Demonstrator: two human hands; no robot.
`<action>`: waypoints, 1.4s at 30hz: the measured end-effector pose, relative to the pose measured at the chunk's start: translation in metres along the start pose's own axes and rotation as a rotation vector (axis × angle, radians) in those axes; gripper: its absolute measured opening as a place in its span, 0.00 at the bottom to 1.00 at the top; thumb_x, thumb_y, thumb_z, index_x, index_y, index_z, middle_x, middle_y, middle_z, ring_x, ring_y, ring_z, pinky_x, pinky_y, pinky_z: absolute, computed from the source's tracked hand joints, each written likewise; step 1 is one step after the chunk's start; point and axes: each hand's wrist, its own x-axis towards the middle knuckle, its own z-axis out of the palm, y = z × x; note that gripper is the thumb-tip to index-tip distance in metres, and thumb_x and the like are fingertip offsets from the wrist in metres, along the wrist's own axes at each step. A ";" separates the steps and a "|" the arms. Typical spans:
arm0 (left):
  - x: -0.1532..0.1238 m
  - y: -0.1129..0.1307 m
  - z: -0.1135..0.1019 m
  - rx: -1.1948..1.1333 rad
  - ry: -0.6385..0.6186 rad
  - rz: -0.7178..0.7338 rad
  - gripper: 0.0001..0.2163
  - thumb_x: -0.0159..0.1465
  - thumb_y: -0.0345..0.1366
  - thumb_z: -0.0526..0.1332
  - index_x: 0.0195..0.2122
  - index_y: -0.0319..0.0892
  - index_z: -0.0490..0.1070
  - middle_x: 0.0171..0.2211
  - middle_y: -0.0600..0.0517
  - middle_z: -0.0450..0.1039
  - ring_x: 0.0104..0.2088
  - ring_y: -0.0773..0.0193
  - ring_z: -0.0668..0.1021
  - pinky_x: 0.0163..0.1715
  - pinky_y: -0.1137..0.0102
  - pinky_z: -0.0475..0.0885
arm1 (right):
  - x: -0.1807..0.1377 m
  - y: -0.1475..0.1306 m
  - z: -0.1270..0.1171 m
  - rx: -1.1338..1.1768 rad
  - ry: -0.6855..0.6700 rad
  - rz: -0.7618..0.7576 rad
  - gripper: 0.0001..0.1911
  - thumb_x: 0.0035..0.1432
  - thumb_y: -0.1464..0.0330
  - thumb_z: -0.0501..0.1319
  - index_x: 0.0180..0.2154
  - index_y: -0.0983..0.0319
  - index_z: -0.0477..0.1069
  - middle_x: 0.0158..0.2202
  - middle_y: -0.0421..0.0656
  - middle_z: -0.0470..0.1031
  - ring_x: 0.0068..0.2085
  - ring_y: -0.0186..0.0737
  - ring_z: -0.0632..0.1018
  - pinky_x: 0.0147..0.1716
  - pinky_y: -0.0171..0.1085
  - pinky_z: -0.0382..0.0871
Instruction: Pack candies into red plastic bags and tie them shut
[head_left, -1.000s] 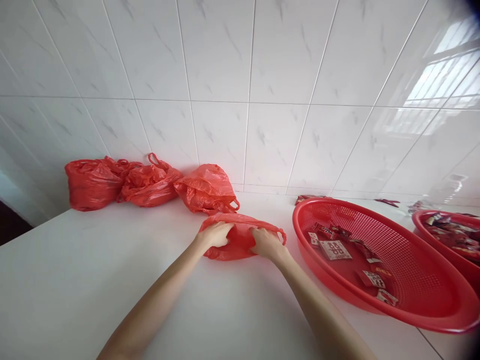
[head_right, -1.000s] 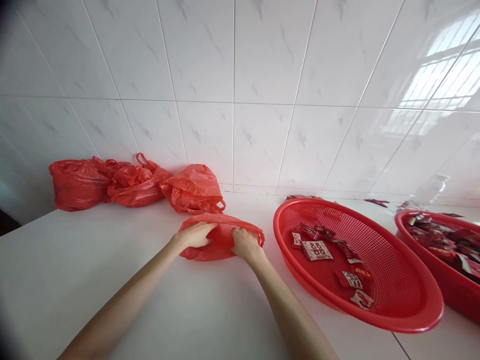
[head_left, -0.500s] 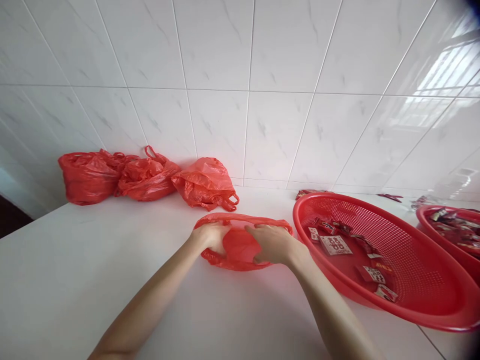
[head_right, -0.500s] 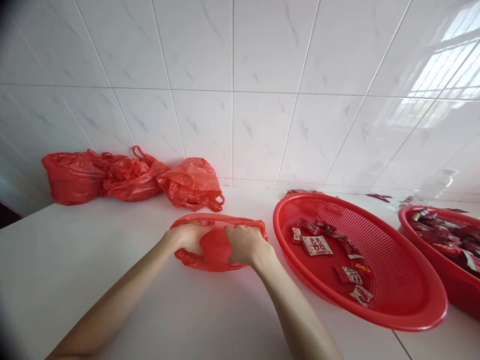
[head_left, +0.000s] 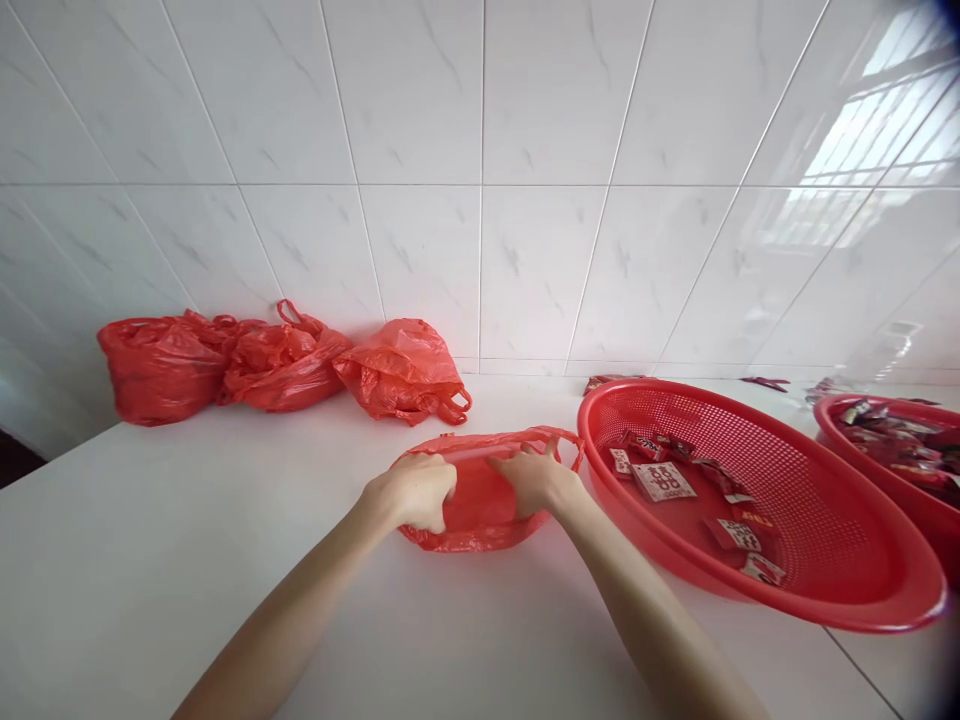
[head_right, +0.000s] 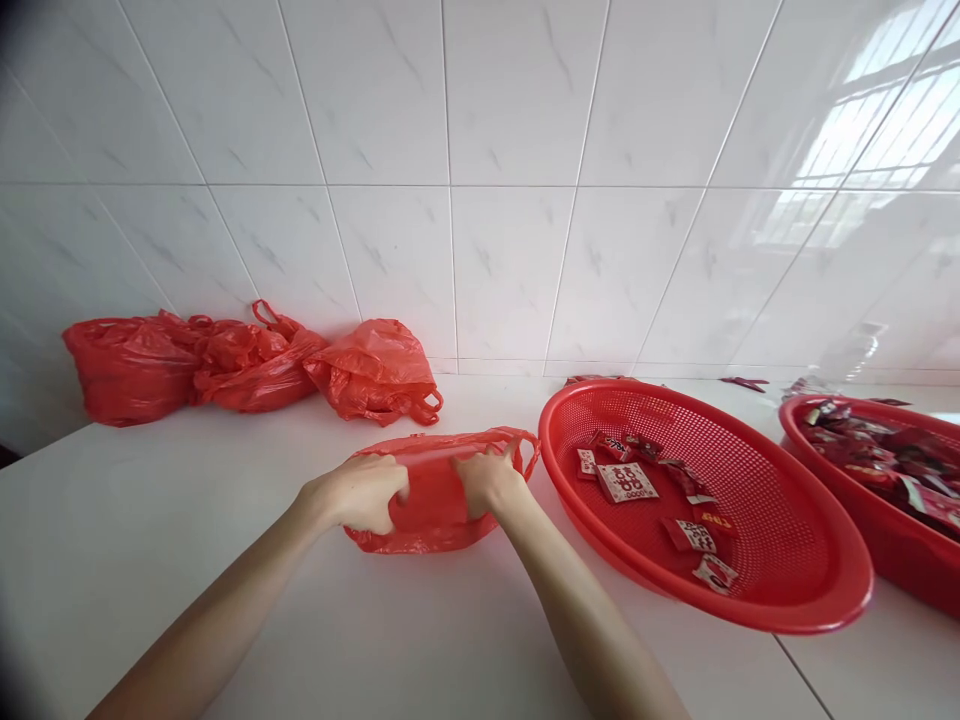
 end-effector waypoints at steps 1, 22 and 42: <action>0.000 0.000 0.000 -0.004 0.004 0.011 0.14 0.39 0.25 0.58 0.13 0.43 0.49 0.16 0.51 0.56 0.29 0.50 0.75 0.22 0.66 0.59 | 0.001 0.000 0.000 0.006 -0.013 -0.002 0.51 0.47 0.67 0.70 0.69 0.59 0.49 0.60 0.59 0.67 0.64 0.66 0.59 0.59 0.72 0.40; -0.007 -0.021 -0.008 -0.198 0.106 0.328 0.27 0.53 0.25 0.55 0.52 0.55 0.72 0.46 0.51 0.73 0.46 0.58 0.76 0.30 0.73 0.68 | 0.005 -0.002 0.002 0.029 -0.082 0.041 0.45 0.47 0.69 0.70 0.66 0.54 0.56 0.59 0.56 0.69 0.61 0.65 0.66 0.56 0.77 0.40; -0.008 -0.031 -0.021 -0.587 0.116 0.580 0.16 0.60 0.34 0.59 0.49 0.47 0.74 0.49 0.48 0.72 0.42 0.61 0.77 0.41 0.69 0.73 | -0.001 -0.007 0.000 0.071 -0.140 0.079 0.55 0.40 0.76 0.70 0.68 0.56 0.50 0.63 0.55 0.64 0.62 0.63 0.67 0.54 0.59 0.66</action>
